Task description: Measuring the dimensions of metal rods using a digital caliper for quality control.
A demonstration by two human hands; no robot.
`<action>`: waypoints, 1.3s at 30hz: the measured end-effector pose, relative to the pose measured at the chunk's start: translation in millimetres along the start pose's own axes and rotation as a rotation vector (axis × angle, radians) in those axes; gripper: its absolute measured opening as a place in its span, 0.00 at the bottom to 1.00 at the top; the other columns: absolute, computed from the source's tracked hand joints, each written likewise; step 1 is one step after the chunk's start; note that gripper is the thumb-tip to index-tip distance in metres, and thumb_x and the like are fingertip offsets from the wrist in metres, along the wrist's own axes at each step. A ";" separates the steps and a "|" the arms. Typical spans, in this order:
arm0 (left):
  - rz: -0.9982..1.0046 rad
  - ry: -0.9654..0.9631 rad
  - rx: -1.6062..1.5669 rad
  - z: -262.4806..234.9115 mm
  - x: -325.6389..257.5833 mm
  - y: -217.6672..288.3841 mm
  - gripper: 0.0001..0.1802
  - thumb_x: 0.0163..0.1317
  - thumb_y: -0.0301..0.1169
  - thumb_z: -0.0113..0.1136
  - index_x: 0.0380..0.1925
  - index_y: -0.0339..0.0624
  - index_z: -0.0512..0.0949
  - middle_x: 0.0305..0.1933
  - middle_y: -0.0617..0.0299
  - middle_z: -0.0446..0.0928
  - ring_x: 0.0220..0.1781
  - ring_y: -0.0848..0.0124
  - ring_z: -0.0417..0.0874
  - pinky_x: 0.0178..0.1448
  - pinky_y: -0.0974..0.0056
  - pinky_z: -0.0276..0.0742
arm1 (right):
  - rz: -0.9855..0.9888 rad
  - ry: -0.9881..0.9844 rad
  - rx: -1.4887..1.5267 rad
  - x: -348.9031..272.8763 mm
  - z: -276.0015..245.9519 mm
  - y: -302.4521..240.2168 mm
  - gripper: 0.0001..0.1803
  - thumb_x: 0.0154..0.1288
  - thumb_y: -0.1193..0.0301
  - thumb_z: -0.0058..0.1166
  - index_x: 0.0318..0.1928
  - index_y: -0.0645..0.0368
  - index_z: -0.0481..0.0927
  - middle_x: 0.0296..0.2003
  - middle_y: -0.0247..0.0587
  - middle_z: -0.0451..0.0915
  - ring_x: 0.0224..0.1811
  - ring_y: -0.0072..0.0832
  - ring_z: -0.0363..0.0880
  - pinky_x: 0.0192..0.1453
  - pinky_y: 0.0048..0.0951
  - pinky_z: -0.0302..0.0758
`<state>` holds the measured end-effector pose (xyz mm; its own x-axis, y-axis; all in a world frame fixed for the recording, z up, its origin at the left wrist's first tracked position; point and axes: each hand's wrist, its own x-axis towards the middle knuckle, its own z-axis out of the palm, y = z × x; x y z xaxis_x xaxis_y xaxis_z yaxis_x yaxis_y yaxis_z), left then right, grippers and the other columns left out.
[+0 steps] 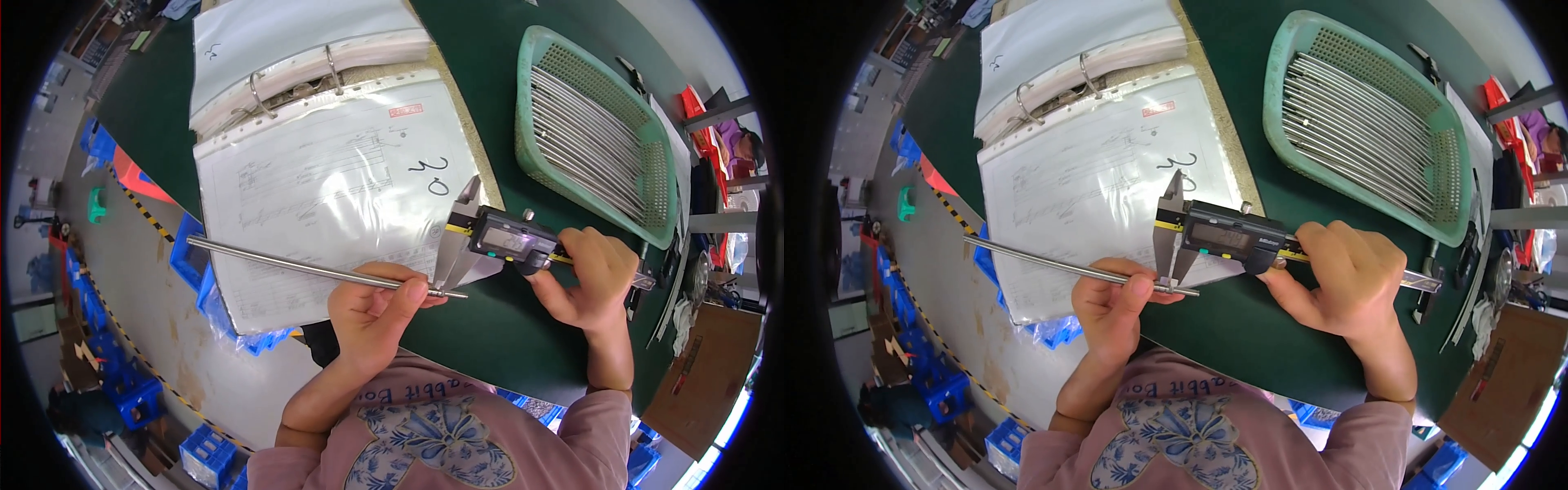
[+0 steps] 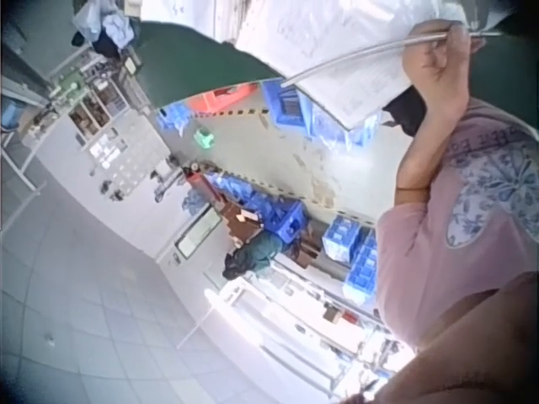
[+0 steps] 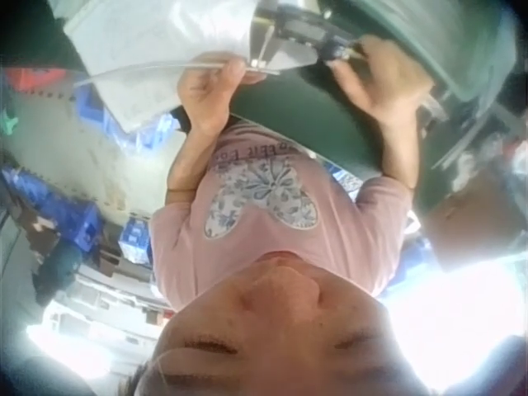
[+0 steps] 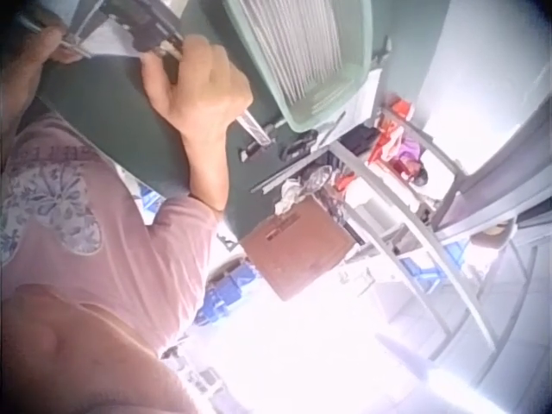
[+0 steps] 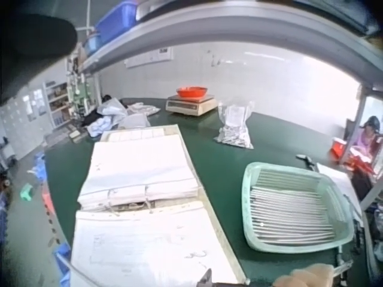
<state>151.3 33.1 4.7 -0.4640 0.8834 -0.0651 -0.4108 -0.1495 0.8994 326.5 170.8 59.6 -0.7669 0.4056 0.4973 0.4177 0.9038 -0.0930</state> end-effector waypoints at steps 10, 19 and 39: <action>0.034 -0.013 0.022 -1.3 0.9 -1.8 0.09 0.59 0.28 0.55 0.31 0.30 0.71 0.28 0.55 0.73 0.27 0.65 0.81 0.33 0.62 0.82 | 0.011 0.018 -0.007 -0.3 1.6 0.5 0.20 0.46 0.55 0.60 0.24 0.59 0.73 0.12 0.33 0.62 0.09 0.28 0.60 0.12 0.27 0.55; 0.016 -0.016 0.032 -2.1 0.0 -1.6 0.09 0.59 0.27 0.54 0.32 0.30 0.71 0.29 0.55 0.73 0.28 0.65 0.81 0.34 0.62 0.82 | 0.011 -0.008 -0.019 -0.3 0.1 0.0 0.19 0.46 0.55 0.61 0.25 0.59 0.73 0.13 0.34 0.62 0.09 0.28 0.60 0.13 0.27 0.56; -0.023 -0.241 -0.189 -18.1 7.4 0.6 0.09 0.56 0.15 0.50 0.38 0.30 0.69 0.38 0.50 0.75 0.45 0.64 0.79 0.49 0.64 0.78 | -0.023 -0.024 0.012 0.1 2.2 1.2 0.19 0.46 0.59 0.61 0.30 0.62 0.74 0.14 0.35 0.65 0.11 0.29 0.63 0.14 0.27 0.58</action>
<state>133.4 31.5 -3.0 -0.2630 0.9640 0.0399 -0.5681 -0.1881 0.8012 325.8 172.3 57.7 -0.7875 0.3881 0.4787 0.3945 0.9142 -0.0923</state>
